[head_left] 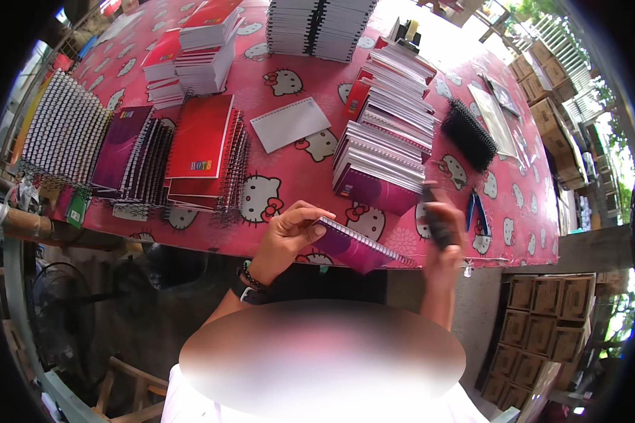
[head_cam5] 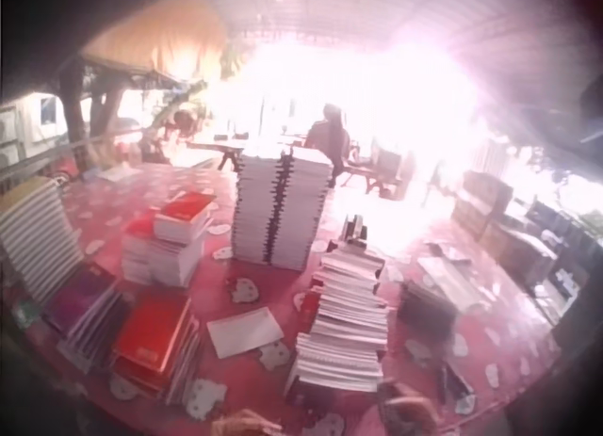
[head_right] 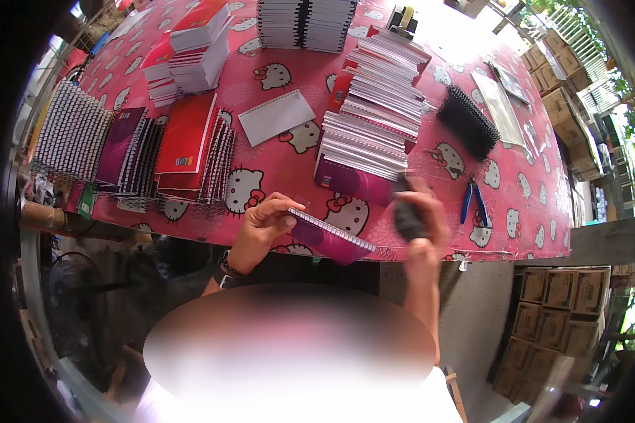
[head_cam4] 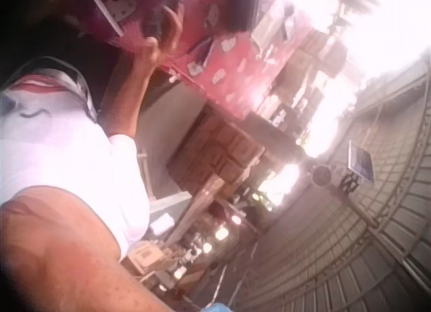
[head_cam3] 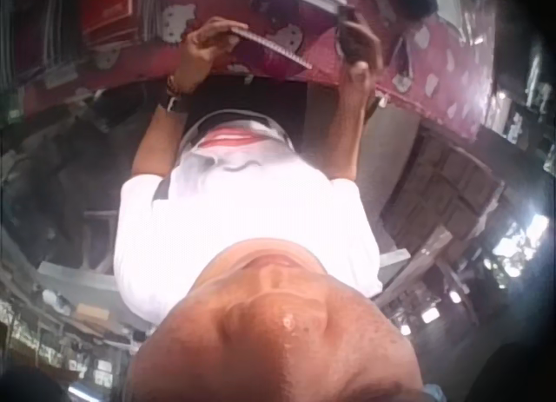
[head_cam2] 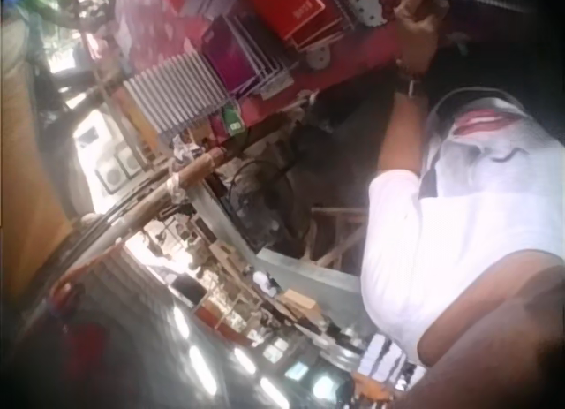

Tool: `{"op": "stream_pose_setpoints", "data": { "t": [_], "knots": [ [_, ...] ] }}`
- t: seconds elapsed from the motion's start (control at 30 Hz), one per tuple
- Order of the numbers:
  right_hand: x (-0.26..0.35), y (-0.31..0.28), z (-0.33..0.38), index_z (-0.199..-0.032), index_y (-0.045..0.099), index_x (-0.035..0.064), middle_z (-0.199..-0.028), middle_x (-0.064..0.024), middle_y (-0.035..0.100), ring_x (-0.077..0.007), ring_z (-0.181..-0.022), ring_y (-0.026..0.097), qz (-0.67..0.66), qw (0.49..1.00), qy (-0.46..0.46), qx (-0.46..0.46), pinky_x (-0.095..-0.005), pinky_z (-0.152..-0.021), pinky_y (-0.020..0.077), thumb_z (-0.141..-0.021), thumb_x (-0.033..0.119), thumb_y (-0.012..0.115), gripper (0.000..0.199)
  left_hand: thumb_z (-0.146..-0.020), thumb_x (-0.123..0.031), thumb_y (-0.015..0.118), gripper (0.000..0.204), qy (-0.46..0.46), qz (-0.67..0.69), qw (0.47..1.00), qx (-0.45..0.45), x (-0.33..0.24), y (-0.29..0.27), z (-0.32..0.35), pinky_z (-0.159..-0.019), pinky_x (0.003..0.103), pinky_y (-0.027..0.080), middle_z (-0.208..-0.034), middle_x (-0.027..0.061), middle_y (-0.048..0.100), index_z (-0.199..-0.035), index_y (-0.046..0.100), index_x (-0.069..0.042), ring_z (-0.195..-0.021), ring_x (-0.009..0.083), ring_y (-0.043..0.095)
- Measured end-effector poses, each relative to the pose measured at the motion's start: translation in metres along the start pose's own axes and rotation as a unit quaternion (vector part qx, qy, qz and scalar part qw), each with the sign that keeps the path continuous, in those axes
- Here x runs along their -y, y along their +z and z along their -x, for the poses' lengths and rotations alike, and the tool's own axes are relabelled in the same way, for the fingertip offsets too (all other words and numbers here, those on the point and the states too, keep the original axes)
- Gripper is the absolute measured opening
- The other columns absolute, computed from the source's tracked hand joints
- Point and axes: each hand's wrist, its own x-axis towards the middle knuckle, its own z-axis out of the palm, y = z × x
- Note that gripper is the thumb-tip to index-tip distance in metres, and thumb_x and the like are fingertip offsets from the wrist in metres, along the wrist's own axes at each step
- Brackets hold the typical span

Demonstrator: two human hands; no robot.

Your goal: The person manually aligns and organizes pages and covers of notebooks by hand, and then secures them using a spiral binding tool.

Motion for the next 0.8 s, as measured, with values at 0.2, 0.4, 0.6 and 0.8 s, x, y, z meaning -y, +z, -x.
{"op": "stream_pose_setpoints", "data": {
  "t": [0.2,0.4,0.6,0.8],
  "knots": [
    [-0.016,-0.062,0.002,-0.114,0.055,0.0082,-0.13,-0.0176,0.044,-0.0337,-0.124,0.034,0.654,0.752,0.029,-0.081,-0.0429,-0.101,0.0277,-0.074,0.044,0.068,0.055,-0.078,0.005,0.064,0.018,0.026,-0.044,0.998,-0.022,-0.026,0.021,0.001,-0.073,0.02,0.046,-0.092,0.002,0.057,-0.095,0.063,-0.001,-0.084,0.0077,0.056],
    [0.037,0.077,-0.006,-0.098,0.059,0.003,-0.093,-0.0092,0.061,-0.0248,-0.082,0.059,0.243,0.954,-0.125,0.121,-0.0316,-0.07,0.048,-0.063,0.005,0.076,0.039,-0.075,0.007,0.066,0.02,0.061,-0.121,0.99,-0.039,-0.043,0.037,0.012,-0.064,0.019,0.048,-0.09,0.0039,0.058,-0.093,0.063,-0.001,-0.077,0.0075,0.058],
    [0.038,0.107,-0.007,-0.089,0.06,0.0015,-0.082,-0.0096,0.061,-0.0232,-0.073,0.058,0.123,0.981,-0.08,0.126,-0.0311,-0.064,0.0477,-0.066,0.005,0.075,0.028,-0.07,0.011,0.067,0.023,0.103,-0.216,0.97,-0.047,-0.063,0.022,0.026,-0.067,0.023,0.051,-0.089,0.0068,0.061,-0.089,0.064,0.0,-0.078,0.0115,0.06],
    [0.045,0.116,-0.017,-0.084,0.059,0.0031,-0.076,-0.0074,0.059,-0.0217,-0.068,0.056,0.206,0.946,-0.165,0.188,-0.0304,-0.058,0.0453,-0.066,0.012,0.077,0.026,-0.07,0.005,0.071,0.018,0.185,-0.283,0.939,-0.062,-0.082,0.015,0.034,-0.063,0.023,0.051,-0.083,0.0086,0.064,-0.086,0.065,-0.002,-0.074,0.0117,0.062]
  ]
}}
